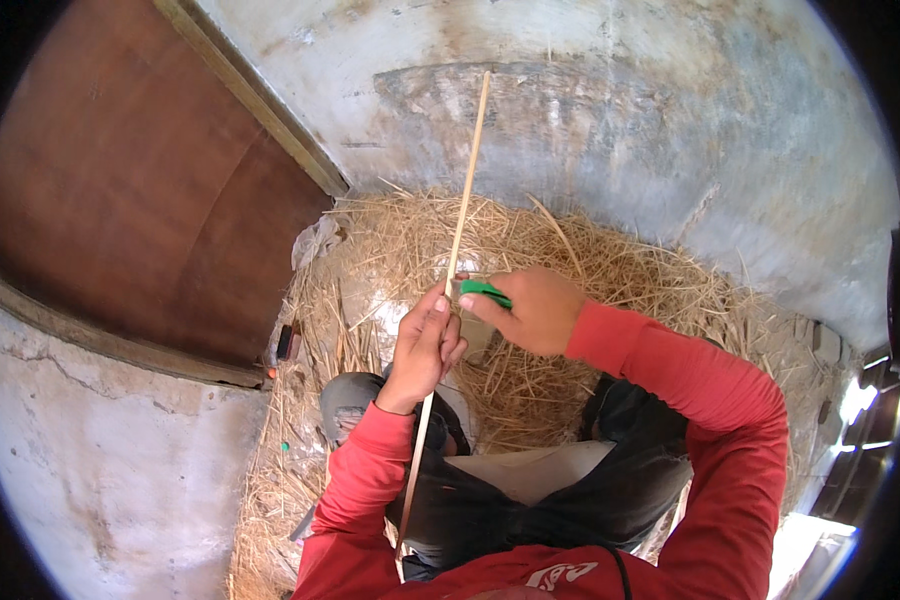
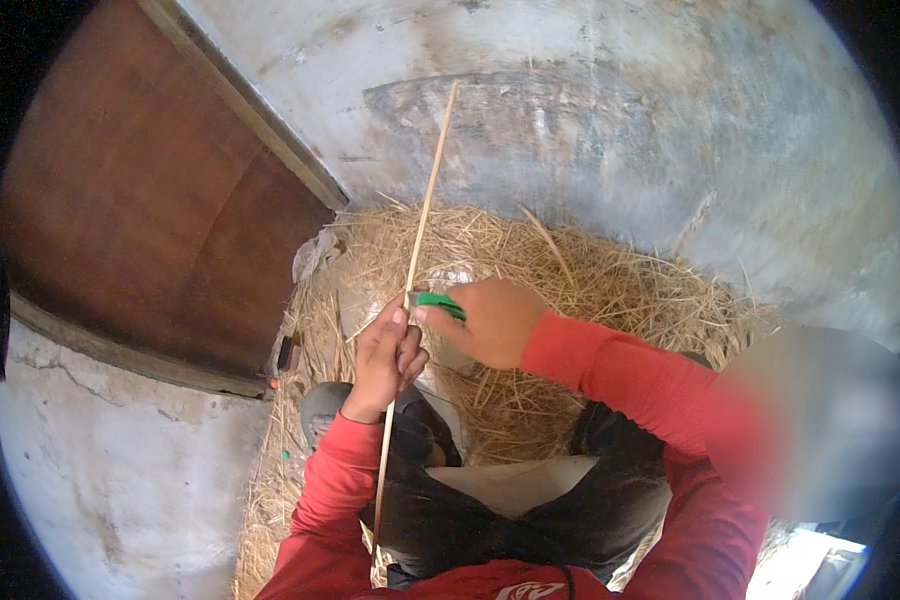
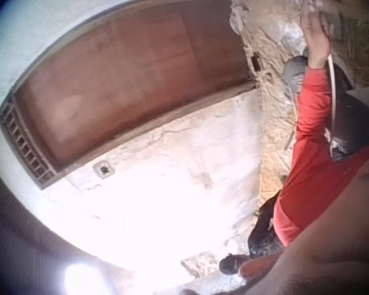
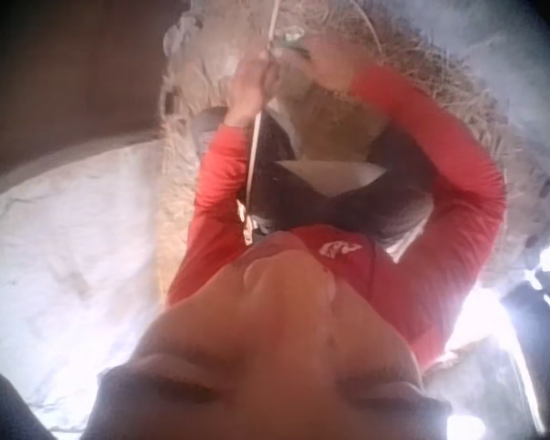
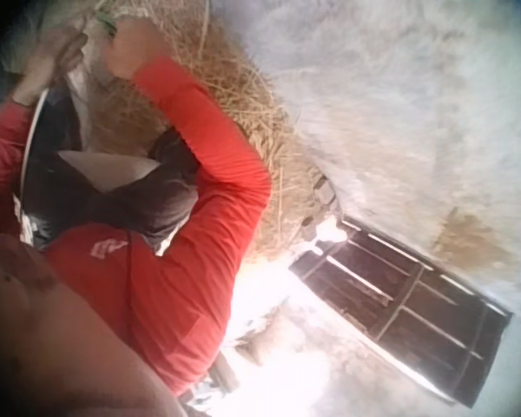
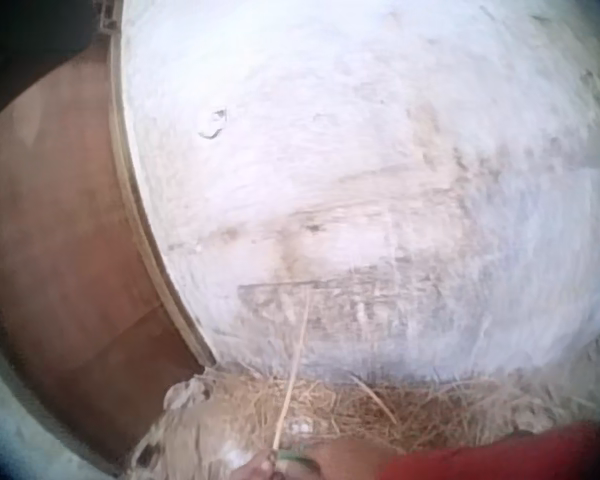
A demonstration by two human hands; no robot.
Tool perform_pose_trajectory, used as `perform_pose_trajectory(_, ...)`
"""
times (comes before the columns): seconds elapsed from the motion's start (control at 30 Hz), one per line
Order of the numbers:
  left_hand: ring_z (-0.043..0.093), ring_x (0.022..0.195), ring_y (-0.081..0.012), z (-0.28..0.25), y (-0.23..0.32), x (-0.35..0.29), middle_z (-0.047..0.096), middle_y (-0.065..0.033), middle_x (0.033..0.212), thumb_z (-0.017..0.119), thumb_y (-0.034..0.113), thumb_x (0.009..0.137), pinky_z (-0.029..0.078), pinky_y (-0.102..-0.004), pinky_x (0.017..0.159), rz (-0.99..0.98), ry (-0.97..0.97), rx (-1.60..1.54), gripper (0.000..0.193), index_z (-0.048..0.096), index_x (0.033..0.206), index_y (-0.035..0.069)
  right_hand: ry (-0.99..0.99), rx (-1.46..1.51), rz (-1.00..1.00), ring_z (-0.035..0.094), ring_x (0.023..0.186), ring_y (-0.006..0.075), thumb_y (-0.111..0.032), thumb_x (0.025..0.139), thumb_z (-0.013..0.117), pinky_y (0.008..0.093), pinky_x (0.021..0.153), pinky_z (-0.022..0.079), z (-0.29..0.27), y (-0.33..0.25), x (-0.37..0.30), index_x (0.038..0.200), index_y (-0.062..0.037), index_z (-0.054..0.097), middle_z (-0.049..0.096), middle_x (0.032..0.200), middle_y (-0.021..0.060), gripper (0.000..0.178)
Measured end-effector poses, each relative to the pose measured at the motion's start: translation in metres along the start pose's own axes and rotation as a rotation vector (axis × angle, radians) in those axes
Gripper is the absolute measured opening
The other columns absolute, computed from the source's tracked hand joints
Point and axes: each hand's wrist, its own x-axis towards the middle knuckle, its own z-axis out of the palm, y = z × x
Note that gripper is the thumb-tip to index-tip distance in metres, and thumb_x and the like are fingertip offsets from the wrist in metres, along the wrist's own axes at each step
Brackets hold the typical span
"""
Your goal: The person shaves a thin wooden strip using a small blade while sitting on a straw-covered floor.
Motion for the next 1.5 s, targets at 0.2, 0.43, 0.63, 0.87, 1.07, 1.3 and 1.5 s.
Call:
perform_pose_trajectory(0.2,0.020,0.045,-0.0047,0.002,-0.001,-0.001,0.029,0.0066,0.058,0.040,0.026,0.111,0.024,-0.0215,0.044,-0.125,0.007,-0.102,0.040,0.047,0.145,0.006,-0.038,-0.060,0.008,0.062,0.066,0.0463,-0.057,0.100,0.046,0.0531,0.063,0.050,0.007,0.011,0.009,0.076,-0.0002,0.067,0.061,0.067,0.0261,0.065)
perform_pose_trajectory(0.43,0.020,0.041,-0.0060,0.000,-0.014,-0.025,0.028,0.0054,0.055,0.043,0.028,0.110,0.023,-0.0231,0.040,-0.183,-0.024,0.005,0.043,0.046,0.144,0.002,0.216,-0.103,0.207,0.062,0.064,0.0441,-0.064,0.100,0.041,0.0557,0.067,0.048,-0.028,0.063,0.038,0.078,0.0029,0.068,0.062,0.068,0.0262,0.075)
perform_pose_trajectory(0.63,0.021,0.042,-0.0061,-0.004,-0.023,-0.033,0.027,0.0048,0.054,0.041,0.028,0.110,0.023,-0.0232,0.042,-0.230,-0.125,0.029,0.045,0.044,0.146,0.000,0.303,-0.101,0.391,0.064,0.073,0.0430,-0.062,0.101,0.043,0.0519,0.073,0.049,-0.054,0.109,0.038,0.088,0.0036,0.070,0.065,0.075,0.0269,0.072)
perform_pose_trajectory(0.87,0.024,0.042,-0.0047,-0.037,-0.022,-0.062,0.029,0.0070,0.056,0.043,0.024,0.110,0.024,-0.0229,0.042,-0.199,-0.161,-0.022,0.044,0.043,0.148,0.003,0.646,-0.257,0.594,0.069,0.084,0.0379,-0.060,0.099,0.049,0.0452,0.081,0.051,-0.134,0.233,0.003,0.100,0.0070,0.071,0.069,0.089,0.0307,0.071)
perform_pose_trajectory(1.07,0.029,0.040,-0.0051,-0.026,-0.008,-0.024,0.035,0.0043,0.055,0.037,0.031,0.111,0.027,-0.0203,0.039,-0.101,-0.146,0.099,0.046,0.042,0.148,0.005,0.408,-0.050,0.353,0.061,0.063,0.0317,-0.058,0.100,0.050,0.0462,0.066,0.048,-0.091,0.130,-0.003,0.096,0.0079,0.069,0.063,0.069,0.0239,0.068)
perform_pose_trajectory(1.3,0.033,0.043,-0.0055,-0.016,0.002,-0.019,0.039,0.0023,0.061,0.033,0.036,0.112,0.028,-0.0210,0.039,-0.231,-0.096,0.104,0.046,0.044,0.147,0.008,0.009,-0.038,0.066,0.060,0.063,0.0450,-0.052,0.101,0.049,0.0524,0.062,0.047,-0.015,0.022,0.004,0.090,0.0022,0.070,0.060,0.067,0.0261,0.060)
perform_pose_trajectory(1.5,0.040,0.048,-0.0060,-0.006,-0.012,-0.010,0.042,0.0032,0.062,0.045,0.027,0.110,0.034,-0.0226,0.045,-0.171,-0.013,0.276,0.038,0.049,0.143,0.009,-0.130,-0.079,0.038,0.062,0.066,0.0469,-0.050,0.102,0.047,0.0544,0.064,0.049,0.016,0.016,-0.001,0.080,0.0025,0.068,0.062,0.068,0.0265,0.061)
